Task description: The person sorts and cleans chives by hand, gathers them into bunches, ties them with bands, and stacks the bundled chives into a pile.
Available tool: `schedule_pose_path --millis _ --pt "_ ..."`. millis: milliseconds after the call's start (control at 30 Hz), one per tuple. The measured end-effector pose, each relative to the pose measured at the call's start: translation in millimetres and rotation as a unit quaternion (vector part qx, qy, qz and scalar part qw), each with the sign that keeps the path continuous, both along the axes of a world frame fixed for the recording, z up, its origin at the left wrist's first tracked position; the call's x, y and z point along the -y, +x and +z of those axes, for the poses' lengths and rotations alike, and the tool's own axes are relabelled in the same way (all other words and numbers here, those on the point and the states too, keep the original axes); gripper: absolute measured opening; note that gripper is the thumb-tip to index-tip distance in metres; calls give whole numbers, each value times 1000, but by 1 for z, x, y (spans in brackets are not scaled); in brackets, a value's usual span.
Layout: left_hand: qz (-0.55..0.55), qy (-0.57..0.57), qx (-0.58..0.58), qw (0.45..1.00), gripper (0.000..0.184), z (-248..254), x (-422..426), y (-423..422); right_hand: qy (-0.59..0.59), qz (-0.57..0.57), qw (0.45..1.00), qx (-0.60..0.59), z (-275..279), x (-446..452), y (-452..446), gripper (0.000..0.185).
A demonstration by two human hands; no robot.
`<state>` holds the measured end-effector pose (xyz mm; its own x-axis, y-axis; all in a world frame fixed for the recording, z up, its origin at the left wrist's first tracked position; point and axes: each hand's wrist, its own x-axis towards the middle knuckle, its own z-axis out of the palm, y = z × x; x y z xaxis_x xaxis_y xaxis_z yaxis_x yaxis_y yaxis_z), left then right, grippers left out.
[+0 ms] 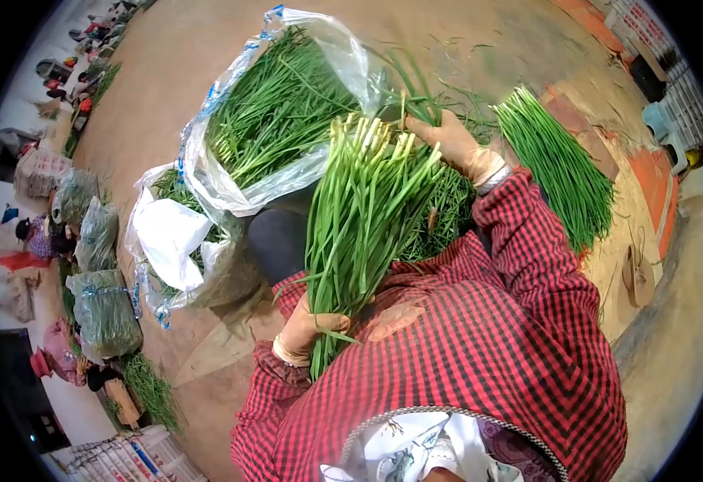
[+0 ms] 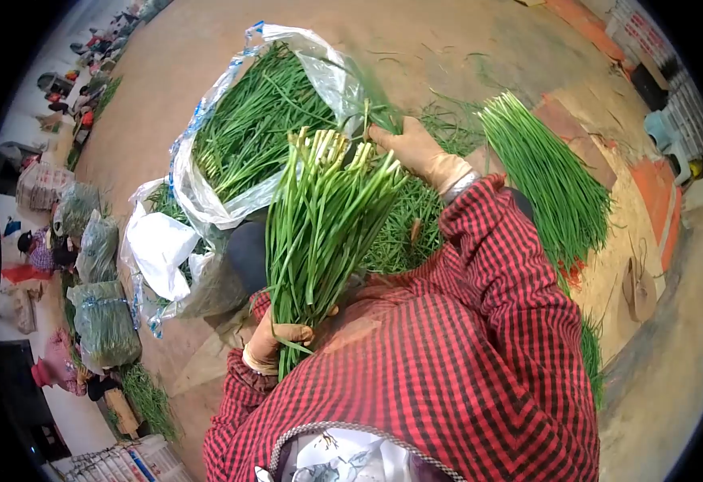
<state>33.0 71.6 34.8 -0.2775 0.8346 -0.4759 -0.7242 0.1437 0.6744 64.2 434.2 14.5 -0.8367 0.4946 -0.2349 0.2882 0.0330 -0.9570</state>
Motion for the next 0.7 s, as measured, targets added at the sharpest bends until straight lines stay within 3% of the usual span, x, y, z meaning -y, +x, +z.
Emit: schedule_pose_path --millis 133,233,400,467,500,567,667,700 --pt "-34 17 28 999 65 -4 -3 -7 74 7 997 9 -3 -15 0 44" --pt "-28 8 12 999 65 1 -6 -8 106 -53 990 -81 -12 -23 -6 49" --pt "-14 -3 51 999 62 10 -9 -9 120 -52 990 -57 21 -11 -2 49" --pt "-24 35 38 998 60 5 -7 -11 163 -75 983 -29 21 -10 -3 48" --pt "1 21 48 999 61 7 -6 -7 177 -93 976 -83 14 -9 -8 48" --pt "16 5 55 998 63 5 2 -5 211 -147 966 -41 13 -21 -2 44" --pt "31 -4 45 999 65 8 14 -9 135 -263 952 -77 -2 -62 7 43" --pt "30 3 31 999 65 10 19 -10 101 -279 955 8 5 -78 21 46"
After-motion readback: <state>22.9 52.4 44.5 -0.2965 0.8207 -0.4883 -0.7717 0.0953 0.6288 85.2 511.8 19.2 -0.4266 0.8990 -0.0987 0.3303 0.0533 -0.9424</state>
